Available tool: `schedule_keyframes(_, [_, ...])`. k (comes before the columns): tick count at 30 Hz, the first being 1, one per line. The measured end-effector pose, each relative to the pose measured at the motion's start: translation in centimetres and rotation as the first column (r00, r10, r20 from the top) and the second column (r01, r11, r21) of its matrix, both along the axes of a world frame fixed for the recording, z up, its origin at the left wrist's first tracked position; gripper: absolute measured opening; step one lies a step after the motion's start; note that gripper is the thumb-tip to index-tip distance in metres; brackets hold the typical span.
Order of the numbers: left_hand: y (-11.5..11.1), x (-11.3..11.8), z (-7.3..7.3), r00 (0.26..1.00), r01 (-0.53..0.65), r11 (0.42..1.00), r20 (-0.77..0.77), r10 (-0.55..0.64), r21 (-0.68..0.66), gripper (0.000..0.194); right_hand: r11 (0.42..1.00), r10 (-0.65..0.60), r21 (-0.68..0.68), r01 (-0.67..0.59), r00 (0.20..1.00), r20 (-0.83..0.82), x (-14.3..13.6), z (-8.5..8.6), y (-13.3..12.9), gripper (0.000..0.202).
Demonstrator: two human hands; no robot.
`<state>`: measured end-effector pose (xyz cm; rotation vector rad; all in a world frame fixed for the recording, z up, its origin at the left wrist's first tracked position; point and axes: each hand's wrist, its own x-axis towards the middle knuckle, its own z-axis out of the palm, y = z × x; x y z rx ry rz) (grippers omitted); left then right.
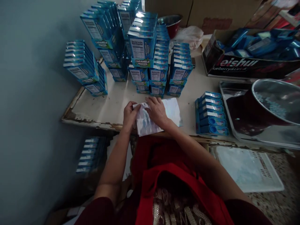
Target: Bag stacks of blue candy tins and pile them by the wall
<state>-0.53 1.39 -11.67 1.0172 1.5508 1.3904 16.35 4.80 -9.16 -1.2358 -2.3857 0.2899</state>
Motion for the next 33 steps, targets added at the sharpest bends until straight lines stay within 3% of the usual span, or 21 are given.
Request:
schedule_keyframes(5, [-0.7, 1.1, 0.5, 0.996, -0.058, 0.994, -0.056, 0.063, 0.097, 0.040, 0.999, 0.014, 0.028, -0.017, 0.995, 0.095, -1.1, 0.2, -0.7, 0.044])
schedule_keyframes(12, [-0.5, 1.7, 0.6, 0.984, -0.156, 0.981, -0.071, 0.165, 0.119, 0.035, 0.996, 0.059, 0.057, -0.065, 0.993, 0.098, 0.2, -0.2, -3.3, 0.042])
schedule_keyframes(18, [-1.4, 1.9, 2.0, 0.986, -0.110, 0.979, -0.105, 0.129, 0.172, 0.034, 0.994, -0.048, 0.100, 0.047, 0.999, 0.012, 0.6, 2.4, -2.6, 0.040])
schedule_keyframes(21, [-1.7, 2.6, 2.7, 0.978, -0.135, 0.964, -0.123, 0.166, 0.227, 0.028, 0.993, 0.010, 0.116, -0.017, 0.998, 0.060, 0.3, 3.1, -2.0, 0.044])
schedule_keyframes(26, [-1.2, 3.4, 2.3, 0.940, -0.286, 0.919, -0.107, 0.324, 0.270, 0.024, 0.985, 0.067, 0.152, -0.085, 0.990, 0.121, 0.0, 1.4, -3.1, 0.051])
schedule_keyframes(29, [-1.0, 3.4, 1.8, 0.938, -0.296, 0.912, -0.092, 0.333, 0.284, 0.023, 0.979, 0.057, 0.191, -0.075, 0.993, 0.102, 0.5, 0.3, -4.2, 0.048])
schedule_keyframes(33, [-1.0, 3.2, 1.8, 0.939, -0.291, 0.921, -0.106, 0.327, 0.258, 0.023, 0.965, 0.060, 0.254, -0.070, 0.997, 0.048, 1.6, 0.4, -4.4, 0.035])
